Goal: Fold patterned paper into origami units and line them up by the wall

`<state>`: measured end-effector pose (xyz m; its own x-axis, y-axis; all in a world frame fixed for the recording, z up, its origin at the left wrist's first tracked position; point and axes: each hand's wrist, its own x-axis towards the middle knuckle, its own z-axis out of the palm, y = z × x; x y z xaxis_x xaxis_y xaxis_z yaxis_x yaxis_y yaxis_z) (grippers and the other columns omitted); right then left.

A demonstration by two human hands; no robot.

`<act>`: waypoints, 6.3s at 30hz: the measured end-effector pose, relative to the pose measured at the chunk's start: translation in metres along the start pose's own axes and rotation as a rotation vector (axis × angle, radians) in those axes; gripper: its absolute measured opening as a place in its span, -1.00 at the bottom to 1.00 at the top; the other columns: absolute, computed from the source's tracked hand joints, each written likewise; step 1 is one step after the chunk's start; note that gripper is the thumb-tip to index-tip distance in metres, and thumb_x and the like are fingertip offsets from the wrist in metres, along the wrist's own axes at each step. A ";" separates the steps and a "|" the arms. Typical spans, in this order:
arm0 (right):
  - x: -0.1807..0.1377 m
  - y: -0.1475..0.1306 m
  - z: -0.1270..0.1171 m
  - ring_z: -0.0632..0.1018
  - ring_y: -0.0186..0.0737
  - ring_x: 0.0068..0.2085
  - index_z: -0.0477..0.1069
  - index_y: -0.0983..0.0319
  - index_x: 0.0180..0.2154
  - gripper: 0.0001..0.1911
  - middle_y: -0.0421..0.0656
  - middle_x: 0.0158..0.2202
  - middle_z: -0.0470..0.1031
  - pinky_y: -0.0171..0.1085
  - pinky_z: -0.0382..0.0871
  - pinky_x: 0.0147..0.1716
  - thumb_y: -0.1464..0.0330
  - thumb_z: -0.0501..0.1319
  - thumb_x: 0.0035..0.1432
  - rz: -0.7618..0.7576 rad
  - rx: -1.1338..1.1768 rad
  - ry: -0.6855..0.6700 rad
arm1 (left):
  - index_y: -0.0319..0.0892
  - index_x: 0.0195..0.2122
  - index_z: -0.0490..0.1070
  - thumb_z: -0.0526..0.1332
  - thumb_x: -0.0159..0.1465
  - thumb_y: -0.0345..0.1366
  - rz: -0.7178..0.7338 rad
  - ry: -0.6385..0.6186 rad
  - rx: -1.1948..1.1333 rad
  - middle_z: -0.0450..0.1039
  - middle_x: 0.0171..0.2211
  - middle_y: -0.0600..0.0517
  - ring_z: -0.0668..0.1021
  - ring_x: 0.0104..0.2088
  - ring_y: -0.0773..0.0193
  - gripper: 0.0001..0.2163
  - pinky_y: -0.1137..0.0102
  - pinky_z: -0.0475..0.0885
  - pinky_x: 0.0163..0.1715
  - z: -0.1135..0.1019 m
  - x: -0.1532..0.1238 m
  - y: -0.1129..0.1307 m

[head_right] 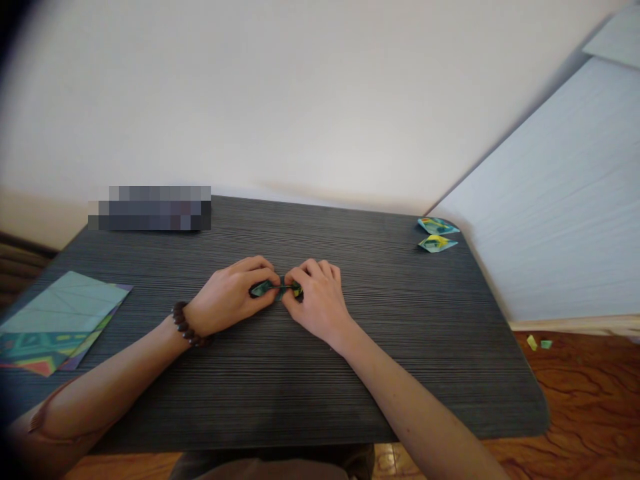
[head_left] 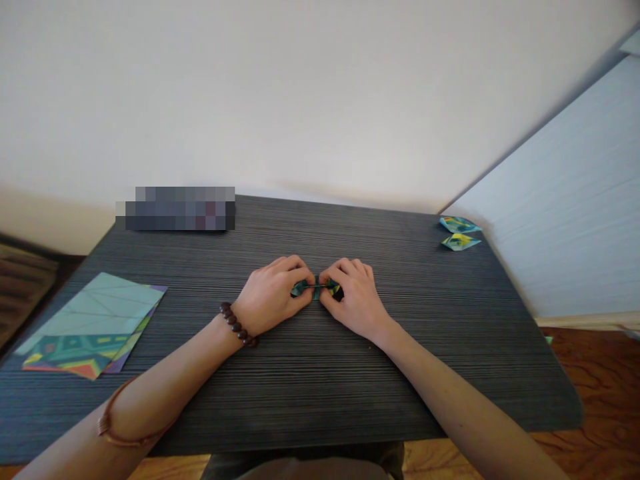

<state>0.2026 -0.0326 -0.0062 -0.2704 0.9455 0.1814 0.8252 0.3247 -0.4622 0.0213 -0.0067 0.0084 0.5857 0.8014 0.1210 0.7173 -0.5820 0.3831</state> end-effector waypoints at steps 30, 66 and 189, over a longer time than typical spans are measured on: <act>0.000 0.003 0.000 0.38 -0.20 -0.20 0.44 0.13 -0.28 -0.90 -0.18 -0.28 0.41 -0.17 0.14 -0.15 0.36 0.17 0.13 -0.037 0.013 0.025 | -0.22 -0.32 0.48 0.25 0.14 -0.15 -0.086 -0.095 -0.630 0.52 -0.37 0.02 0.53 -0.49 0.38 -0.78 0.49 0.49 -0.43 -0.012 0.002 -0.039; 0.005 0.032 -0.007 0.51 -0.30 -0.31 0.50 0.19 -0.31 -0.89 -0.19 -0.33 0.56 -0.25 0.38 -0.23 0.34 0.19 0.17 -0.272 0.293 0.142 | -0.23 -0.37 0.55 0.29 0.11 -0.19 -0.148 -0.033 -0.652 0.55 -0.31 -0.04 0.50 -0.51 0.37 -0.80 0.51 0.44 -0.53 -0.014 0.003 -0.055; -0.090 0.270 -0.120 0.55 -0.27 -0.35 0.49 0.25 -0.34 -0.66 -0.11 -0.29 0.55 -0.24 0.48 -0.35 0.26 0.39 -0.24 0.537 0.680 0.678 | -0.05 -0.02 0.38 0.06 0.26 -0.06 0.150 0.078 0.002 0.29 0.09 -0.02 0.29 0.09 0.07 -0.67 0.08 0.18 0.08 0.018 0.009 -0.036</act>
<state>0.5097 -0.0333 -0.0432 0.5424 0.8254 0.1567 0.2523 0.0179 -0.9675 0.0070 0.0188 -0.0209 0.6550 0.7139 0.2476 0.6250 -0.6960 0.3535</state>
